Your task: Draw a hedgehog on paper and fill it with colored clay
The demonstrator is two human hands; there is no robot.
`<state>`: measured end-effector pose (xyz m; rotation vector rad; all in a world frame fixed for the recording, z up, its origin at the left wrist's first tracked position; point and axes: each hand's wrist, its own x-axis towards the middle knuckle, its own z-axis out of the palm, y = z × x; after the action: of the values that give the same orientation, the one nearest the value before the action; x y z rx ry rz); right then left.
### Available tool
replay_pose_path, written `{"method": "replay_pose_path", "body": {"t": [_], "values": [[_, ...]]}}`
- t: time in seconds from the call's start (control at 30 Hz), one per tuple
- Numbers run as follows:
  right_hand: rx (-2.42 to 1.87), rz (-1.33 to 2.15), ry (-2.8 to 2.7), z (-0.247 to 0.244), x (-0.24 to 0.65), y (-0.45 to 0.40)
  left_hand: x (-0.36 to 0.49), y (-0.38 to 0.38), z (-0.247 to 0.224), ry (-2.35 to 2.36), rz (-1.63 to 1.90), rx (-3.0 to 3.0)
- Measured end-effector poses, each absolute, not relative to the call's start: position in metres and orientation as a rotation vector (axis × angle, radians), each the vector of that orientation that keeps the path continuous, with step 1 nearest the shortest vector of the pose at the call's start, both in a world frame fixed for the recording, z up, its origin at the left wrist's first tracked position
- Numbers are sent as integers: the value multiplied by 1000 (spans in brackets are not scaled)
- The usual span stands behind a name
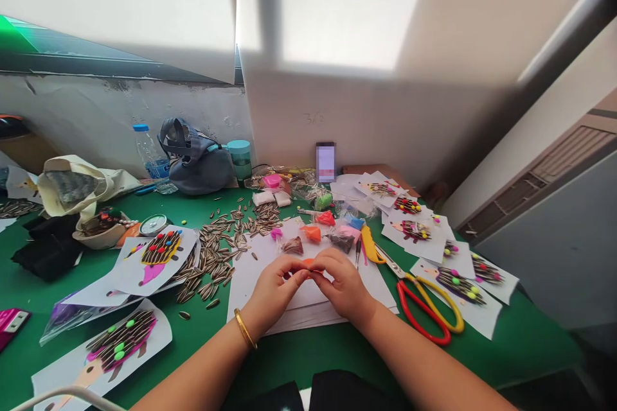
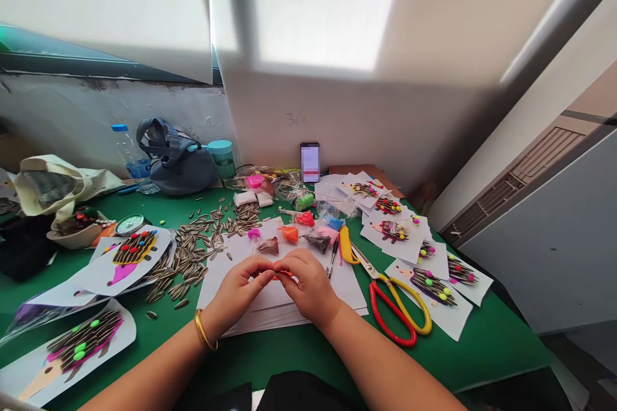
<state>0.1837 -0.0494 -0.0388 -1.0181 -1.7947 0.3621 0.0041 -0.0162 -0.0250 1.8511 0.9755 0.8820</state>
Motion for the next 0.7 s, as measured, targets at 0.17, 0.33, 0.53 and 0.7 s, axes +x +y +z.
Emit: {"method": "replay_pose_path", "body": {"t": [0.17,0.33,0.53,0.7], "values": [[-1003,374,-1836,-39,183,-50,5,-15,-24,1006,867,1821],[-1029,362,-1914,-34,183,-52,4,-16,-27,1011,850,1911],[-1361,191,-1891,-38,197,-44,-7,-5,-28,1175,805,2199],[-1601,156,-1895,-47,208,-37,-11,4,-37,1263,734,2359]]}}
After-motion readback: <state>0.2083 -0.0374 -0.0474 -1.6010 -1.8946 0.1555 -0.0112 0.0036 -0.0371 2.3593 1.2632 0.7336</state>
